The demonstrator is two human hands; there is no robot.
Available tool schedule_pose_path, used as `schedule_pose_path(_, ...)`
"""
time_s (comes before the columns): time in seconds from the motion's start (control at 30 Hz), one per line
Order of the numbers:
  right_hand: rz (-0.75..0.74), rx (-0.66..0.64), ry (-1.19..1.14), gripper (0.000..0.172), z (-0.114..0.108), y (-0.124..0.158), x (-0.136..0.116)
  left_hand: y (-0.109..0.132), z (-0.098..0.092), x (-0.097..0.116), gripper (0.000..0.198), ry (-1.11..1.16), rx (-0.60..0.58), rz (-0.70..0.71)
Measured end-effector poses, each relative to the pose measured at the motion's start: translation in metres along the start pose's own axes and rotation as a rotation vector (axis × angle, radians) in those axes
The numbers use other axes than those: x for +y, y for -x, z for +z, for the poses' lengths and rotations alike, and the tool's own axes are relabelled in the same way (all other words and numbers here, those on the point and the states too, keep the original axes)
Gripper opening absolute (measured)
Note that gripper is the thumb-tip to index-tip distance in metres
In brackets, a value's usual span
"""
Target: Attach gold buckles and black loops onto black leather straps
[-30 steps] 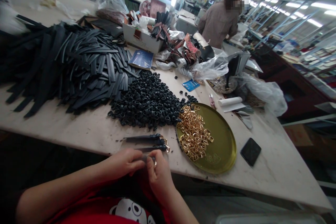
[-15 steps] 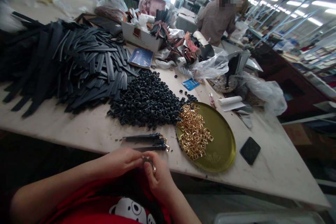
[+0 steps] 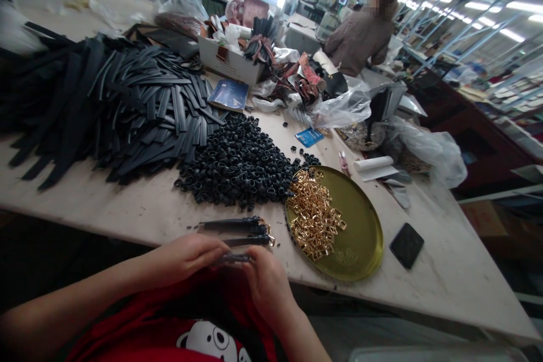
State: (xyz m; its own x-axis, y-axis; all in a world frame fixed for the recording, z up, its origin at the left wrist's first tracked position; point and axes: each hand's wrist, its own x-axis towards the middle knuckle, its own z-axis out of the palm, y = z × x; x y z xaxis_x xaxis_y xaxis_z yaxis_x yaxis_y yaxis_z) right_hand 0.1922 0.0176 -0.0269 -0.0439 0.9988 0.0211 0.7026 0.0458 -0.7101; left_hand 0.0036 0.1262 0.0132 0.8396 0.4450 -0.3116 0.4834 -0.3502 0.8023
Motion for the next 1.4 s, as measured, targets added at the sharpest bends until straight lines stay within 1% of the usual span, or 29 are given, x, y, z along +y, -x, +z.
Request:
schedule_pose_path(0.07,-0.01,-0.038,-0.019,0.015,0.001,0.003,0.0,0.001,-0.005,-0.001,0.029,-0.001,-0.041,0.035)
schedule_pose_path(0.13,0.01,-0.065,-0.067,0.015,0.003,0.006,-0.002,0.001,-0.005,-0.002,0.023,-0.067,-0.057,0.084)
schedule_pose_path(0.2,0.058,-0.085,-0.145,0.015,0.007,0.008,-0.004,0.0,-0.001,-0.004,0.021,-0.138,-0.036,0.149)
schedule_pose_path(0.27,0.103,-0.101,-0.24,0.017,0.011,0.009,-0.006,-0.001,0.007,-0.006,0.024,-0.171,0.0,0.199)
schedule_pose_path(0.33,0.13,-0.101,-0.328,0.018,0.014,0.01,-0.007,-0.002,0.014,-0.007,0.026,-0.161,0.023,0.189)
schedule_pose_path(0.4,0.144,-0.099,-0.384,0.019,0.014,0.01,-0.007,-0.002,0.016,-0.006,0.026,-0.081,0.01,0.11)
schedule_pose_path(0.43,0.15,-0.101,-0.392,0.02,0.013,0.01,-0.007,-0.002,0.014,-0.005,0.027,0.0,-0.018,0.057)
schedule_pose_path(0.5,0.157,-0.104,-0.343,0.02,0.009,0.009,-0.007,-0.001,0.007,-0.003,0.034,0.217,-0.132,-0.022)
schedule_pose_path(0.53,0.156,-0.104,-0.286,0.019,0.006,0.008,-0.007,0.0,0.002,-0.001,0.038,0.314,-0.203,-0.039)
schedule_pose_path(0.57,0.152,-0.099,-0.22,0.018,0.005,0.007,-0.007,0.001,-0.002,0.0,0.038,0.364,-0.255,-0.047)
schedule_pose_path(0.6,0.143,-0.093,-0.157,0.017,0.003,0.007,-0.008,0.001,-0.004,0.001,0.035,0.356,-0.275,-0.054)
schedule_pose_path(0.63,0.132,-0.089,-0.109,0.016,0.003,0.006,-0.008,0.001,-0.005,0.002,0.03,0.306,-0.267,-0.069)
schedule_pose_path(0.7,0.122,-0.079,-0.071,0.015,0.004,0.006,-0.01,0.0,0.0,0.003,0.021,0.183,-0.199,-0.114)
schedule_pose_path(0.73,0.124,-0.075,-0.078,0.015,0.005,0.006,-0.011,-0.002,0.004,0.002,0.019,0.142,-0.164,-0.129)
schedule_pose_path(0.8,0.139,-0.085,-0.116,0.016,0.007,0.006,-0.012,-0.005,0.013,0.0,0.023,0.115,-0.132,-0.126)
schedule_pose_path(0.9,0.152,-0.139,-0.175,0.016,0.008,0.004,-0.013,-0.008,0.021,-0.001,0.024,0.072,-0.122,-0.086)
schedule_pose_path(1.03,0.156,-0.185,-0.19,0.016,0.009,0.0,-0.014,-0.01,0.017,0.003,0.024,-0.03,-0.176,-0.108)
schedule_pose_path(1.07,0.169,-0.183,-0.207,0.017,0.011,-0.001,-0.014,-0.011,0.016,0.004,0.022,-0.084,-0.157,-0.117)
schedule_pose_path(1.1,0.184,-0.166,-0.231,0.019,0.013,-0.004,-0.015,-0.013,0.015,0.003,0.02,-0.146,-0.113,-0.119)
schedule_pose_path(1.13,0.195,-0.132,-0.254,0.021,0.014,-0.006,-0.014,-0.017,0.015,0.001,0.018,-0.214,-0.045,-0.109)
schedule_pose_path(1.17,0.198,-0.077,-0.266,0.023,0.014,-0.009,-0.011,-0.022,0.016,-0.003,0.018,-0.281,0.035,-0.081)
schedule_pose_path(1.23,0.171,0.088,-0.232,0.026,0.008,-0.015,0.001,-0.035,0.022,-0.017,0.018,-0.415,0.196,0.012)
schedule_pose_path(1.3,0.169,0.292,-0.127,0.033,-0.012,-0.019,0.025,-0.05,0.029,-0.037,0.018,-0.566,0.356,0.139)
schedule_pose_path(1.37,0.233,0.464,0.022,0.039,-0.042,-0.021,0.059,-0.061,0.036,-0.058,0.02,-0.699,0.537,0.283)
schedule_pose_path(1.4,0.275,0.513,0.119,0.041,-0.06,-0.022,0.079,-0.065,0.039,-0.068,0.022,-0.739,0.616,0.351)
